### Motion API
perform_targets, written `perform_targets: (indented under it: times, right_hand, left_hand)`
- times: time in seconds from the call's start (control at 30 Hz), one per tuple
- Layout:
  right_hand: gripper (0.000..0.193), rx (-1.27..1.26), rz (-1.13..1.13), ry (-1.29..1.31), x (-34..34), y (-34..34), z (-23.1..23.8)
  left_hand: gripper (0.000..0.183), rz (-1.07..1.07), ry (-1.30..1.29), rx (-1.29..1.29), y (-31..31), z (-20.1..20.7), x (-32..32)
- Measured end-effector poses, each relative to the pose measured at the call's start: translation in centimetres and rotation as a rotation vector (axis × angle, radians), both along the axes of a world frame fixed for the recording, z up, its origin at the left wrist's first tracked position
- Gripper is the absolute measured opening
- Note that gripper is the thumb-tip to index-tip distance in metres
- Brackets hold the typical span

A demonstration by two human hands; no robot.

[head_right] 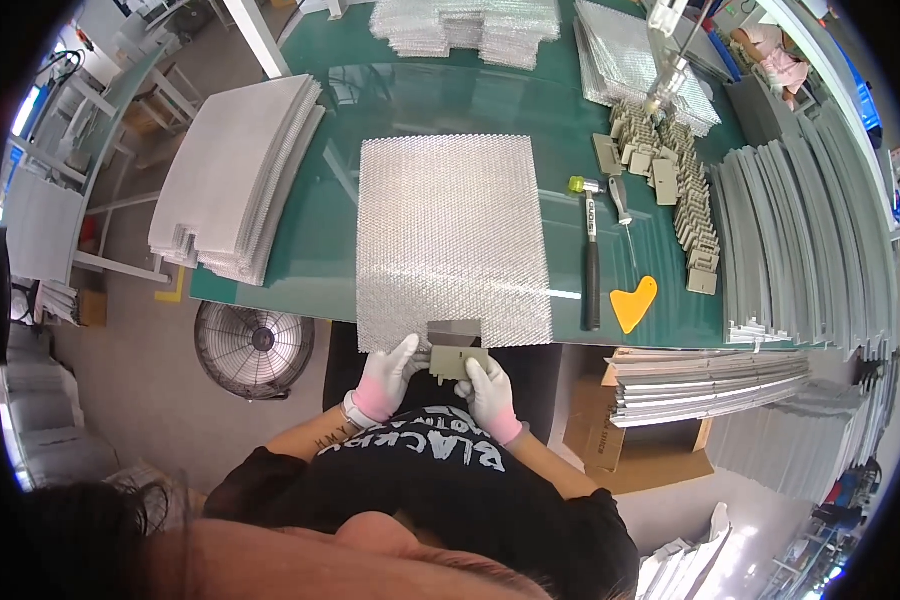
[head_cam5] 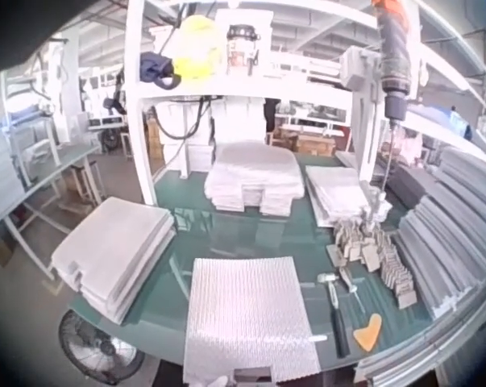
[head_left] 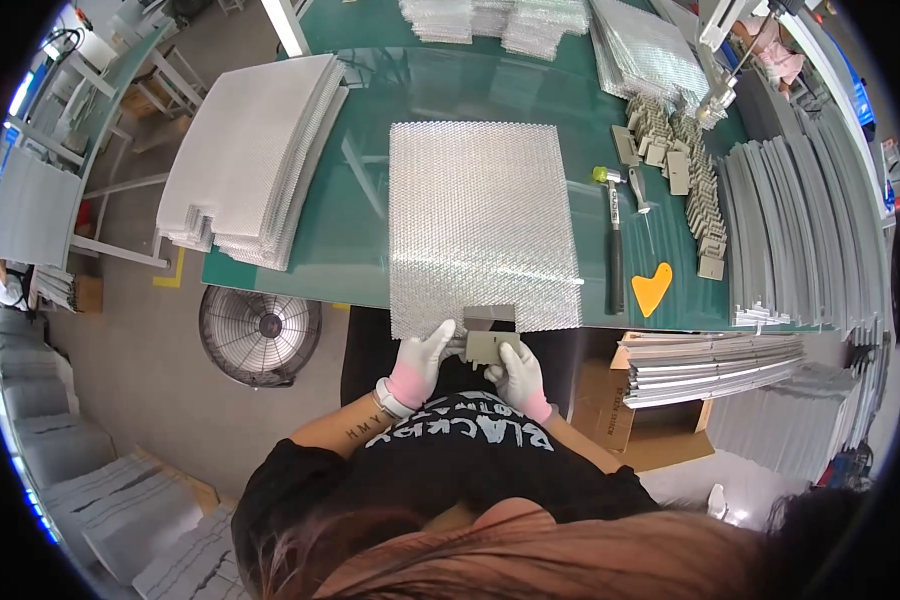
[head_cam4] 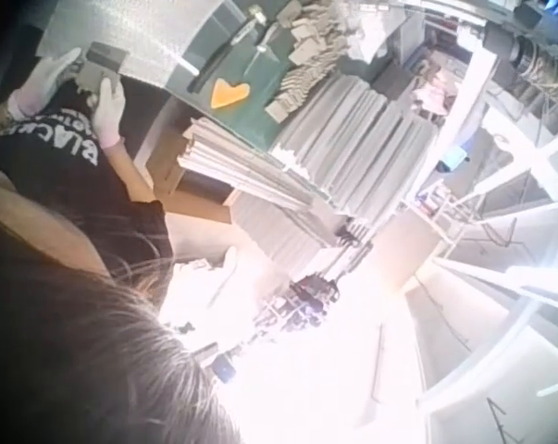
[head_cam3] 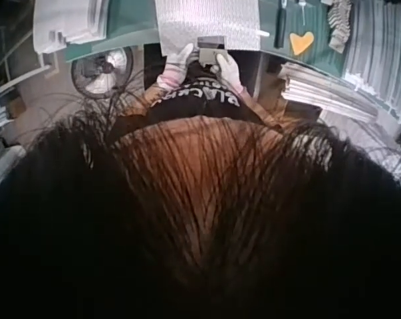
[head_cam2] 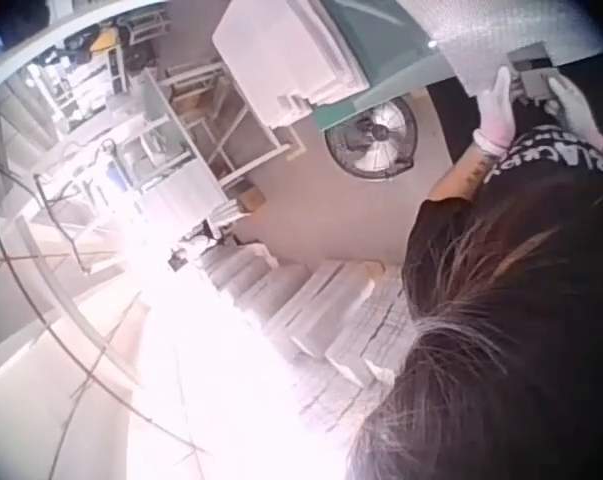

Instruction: Assembling metal frames onto mesh filter panels using a rubber mallet and an electric screwdriver.

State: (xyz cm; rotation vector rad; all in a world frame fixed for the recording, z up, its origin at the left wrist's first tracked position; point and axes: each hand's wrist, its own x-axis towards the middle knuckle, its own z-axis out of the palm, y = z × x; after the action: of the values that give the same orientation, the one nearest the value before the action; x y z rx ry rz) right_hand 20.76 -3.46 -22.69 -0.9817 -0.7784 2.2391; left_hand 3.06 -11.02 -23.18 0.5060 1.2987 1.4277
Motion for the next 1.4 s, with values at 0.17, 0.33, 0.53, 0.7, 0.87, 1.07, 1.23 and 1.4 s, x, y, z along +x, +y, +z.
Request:
perform_targets:
  times: [0.17, 0.33, 0.53, 0.7, 0.87, 1.07, 1.23, 1.4]
  right_hand:
    - [0.018, 0.106, -0.011, -0.108, -0.7, 0.8, 0.6]
    - [0.015, 0.245, -0.024, -0.274, -0.7, 1.0, 0.9]
    - [0.017, 0.377, 0.124, -0.381, -0.6, 1.0, 0.6]
    - [0.025, 0.584, -0.094, -0.527, -0.3, 1.5, 2.3]
    - [0.031, 0.299, -0.212, -0.492, -1.2, 1.1, 3.3]
    - [0.031, 0.321, 0.150, -0.291, 0.1, 1.7, 1.3]
    - [0.044, 0.346, 0.450, -0.158, -0.8, 1.2, 1.2]
    - [0.045, 0.343, 0.016, -0.317, -1.2, 1.3, 2.0]
  left_hand:
    - [0.033, -0.031, 0.008, -0.050, 0.2, 1.9, 0.0]
    - [0.032, -0.076, 0.104, -0.054, -0.6, 1.0, 0.3]
    - [0.034, -0.246, -0.028, -0.173, 0.8, 2.9, 1.0]
    - [0.035, -0.235, -0.030, -0.199, 0.9, 3.8, 0.5]
    - [0.040, -0.144, -0.390, -0.093, 0.7, 2.6, 1.0]
    - [0.061, -1.062, 0.360, -0.100, 1.3, 6.4, -2.1]
    - [0.039, -1.056, 0.309, 0.152, 6.5, 14.6, -5.5]
    - [0.073, -0.701, 1.749, 0.370, 13.5, 9.9, -5.5]
